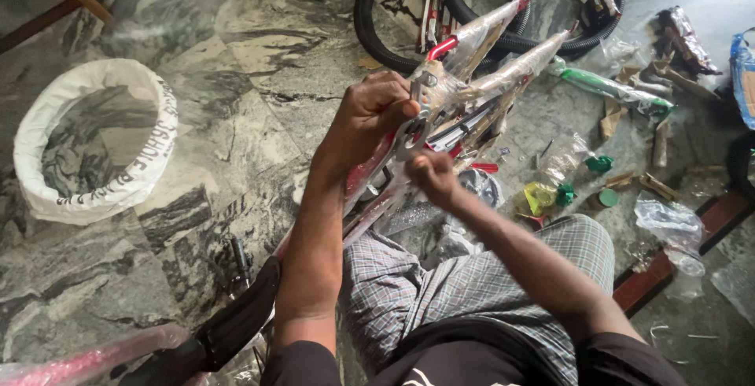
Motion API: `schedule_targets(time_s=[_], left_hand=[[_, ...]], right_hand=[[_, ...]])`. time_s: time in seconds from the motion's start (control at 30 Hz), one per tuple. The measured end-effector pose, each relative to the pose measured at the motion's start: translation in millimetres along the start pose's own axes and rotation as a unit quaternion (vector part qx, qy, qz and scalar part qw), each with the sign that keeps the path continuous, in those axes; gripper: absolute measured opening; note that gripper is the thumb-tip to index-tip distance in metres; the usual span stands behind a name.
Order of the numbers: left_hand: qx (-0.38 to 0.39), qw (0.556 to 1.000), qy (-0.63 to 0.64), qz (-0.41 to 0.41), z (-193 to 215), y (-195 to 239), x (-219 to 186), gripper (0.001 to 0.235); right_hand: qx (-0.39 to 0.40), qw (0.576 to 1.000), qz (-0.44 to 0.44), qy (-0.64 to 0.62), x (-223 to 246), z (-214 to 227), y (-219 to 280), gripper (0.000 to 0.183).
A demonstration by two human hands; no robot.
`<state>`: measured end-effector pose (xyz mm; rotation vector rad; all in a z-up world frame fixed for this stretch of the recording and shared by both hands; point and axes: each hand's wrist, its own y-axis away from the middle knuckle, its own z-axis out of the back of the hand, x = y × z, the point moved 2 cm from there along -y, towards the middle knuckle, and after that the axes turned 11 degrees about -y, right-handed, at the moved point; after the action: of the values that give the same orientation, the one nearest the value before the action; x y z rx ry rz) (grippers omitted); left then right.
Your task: The person assembles a red bicycle frame, using a wrench to tighten bolts on the handlebar stem and installing a black plastic cap. The person works on the floor surrounded by bicycle parts and packaging.
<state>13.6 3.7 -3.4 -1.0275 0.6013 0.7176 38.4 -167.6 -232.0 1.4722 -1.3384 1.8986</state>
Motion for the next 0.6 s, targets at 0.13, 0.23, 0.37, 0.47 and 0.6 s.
schedule_targets(time_s=[0.13, 0.23, 0.37, 0.47, 0.6], left_hand=[[0.003, 1.0, 0.019, -0.006, -0.8, 2.0, 7.6, 0.045], [0.001, 1.0, 0.021, -0.017, 0.0, 4.1, 8.7, 0.044], [0.011, 0.996, 0.084, 0.013, 3.1, 6.1, 7.5, 0.047], [0.008, 0.998, 0.059, -0.008, 2.3, 10.8, 5.5, 0.055], [-0.024, 0.999, -0.008, -0.02, 3.5, 7.8, -0.1, 0.065]], right_hand=[[0.046, 0.972, -0.017, 0.231, 35.4, 52.5, -17.6, 0.058], [0.097, 0.91, -0.134, 0.381, 71.0, 87.8, -37.2, 0.038], [0.175, 0.899, 0.064, 0.397, 114.4, 94.6, -50.0, 0.037], [0.167, 0.912, 0.071, 0.368, 122.1, 88.5, -44.9, 0.033], [0.134, 0.933, 0.071, 0.326, 129.8, 83.2, -42.7, 0.032]])
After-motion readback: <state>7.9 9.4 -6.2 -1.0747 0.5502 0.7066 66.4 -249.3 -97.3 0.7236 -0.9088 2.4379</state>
